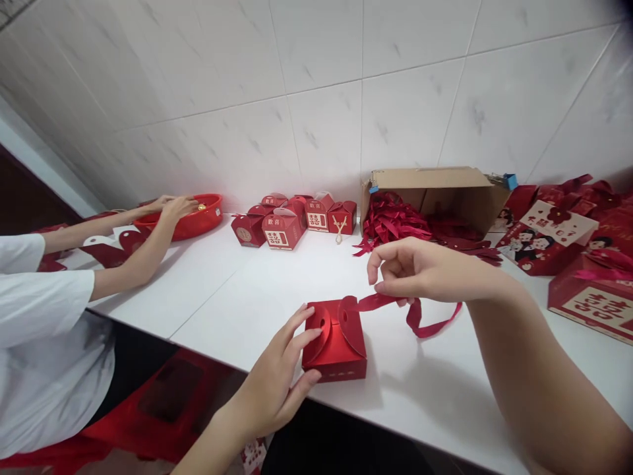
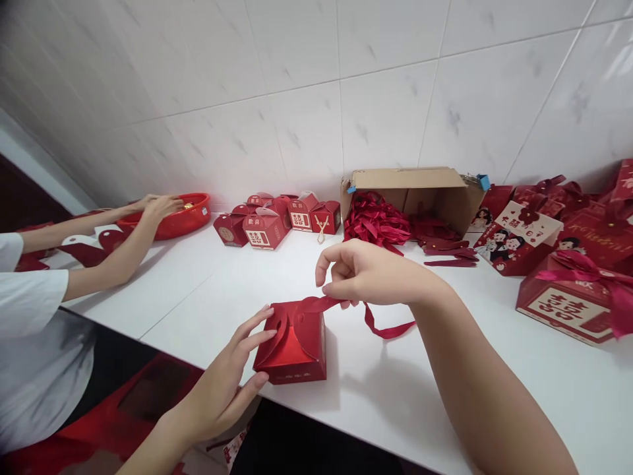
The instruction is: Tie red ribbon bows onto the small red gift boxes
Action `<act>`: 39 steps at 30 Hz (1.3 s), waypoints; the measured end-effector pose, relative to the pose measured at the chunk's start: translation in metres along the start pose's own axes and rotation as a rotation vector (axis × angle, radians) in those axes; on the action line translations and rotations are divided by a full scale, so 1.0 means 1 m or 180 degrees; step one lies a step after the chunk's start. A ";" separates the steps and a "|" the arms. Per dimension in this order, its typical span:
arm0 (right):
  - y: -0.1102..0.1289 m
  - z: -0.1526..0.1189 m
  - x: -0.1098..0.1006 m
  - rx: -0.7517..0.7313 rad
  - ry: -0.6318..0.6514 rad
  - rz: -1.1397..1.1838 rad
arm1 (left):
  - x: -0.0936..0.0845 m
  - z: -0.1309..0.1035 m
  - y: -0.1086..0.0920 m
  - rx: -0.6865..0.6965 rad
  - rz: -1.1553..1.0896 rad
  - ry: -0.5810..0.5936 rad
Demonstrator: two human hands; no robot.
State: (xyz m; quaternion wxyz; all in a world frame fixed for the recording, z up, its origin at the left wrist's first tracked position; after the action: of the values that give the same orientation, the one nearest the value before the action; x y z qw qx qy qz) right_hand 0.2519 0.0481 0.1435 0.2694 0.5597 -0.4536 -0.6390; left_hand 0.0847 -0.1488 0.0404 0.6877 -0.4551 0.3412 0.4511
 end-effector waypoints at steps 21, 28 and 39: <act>0.005 0.005 0.018 -0.0001 0.0082 -0.0607 | -0.002 0.044 -0.033 -0.0970 -0.0393 -0.0322; 0.006 0.002 0.016 -0.0007 0.0040 -0.0665 | -0.001 0.046 -0.033 -0.0986 -0.0467 -0.0376; 0.004 0.005 0.024 -0.0156 0.0126 -0.0550 | 0.004 0.050 -0.026 -0.1116 -0.0646 -0.0824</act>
State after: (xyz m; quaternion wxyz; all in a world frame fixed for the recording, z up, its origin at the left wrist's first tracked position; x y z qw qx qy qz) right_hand 0.2407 0.0277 0.1355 0.2357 0.6025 -0.3825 -0.6596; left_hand 0.1132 -0.1052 0.0626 0.6781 -0.5379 0.1192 0.4865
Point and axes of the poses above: each hand's wrist, its own z-axis towards the middle knuckle, its own x-axis out of the palm, y = z × x, the point moved 3 cm from there along z, towards the middle knuckle, and after that the axes turned 1 degree about z, right-handed, at the moved point
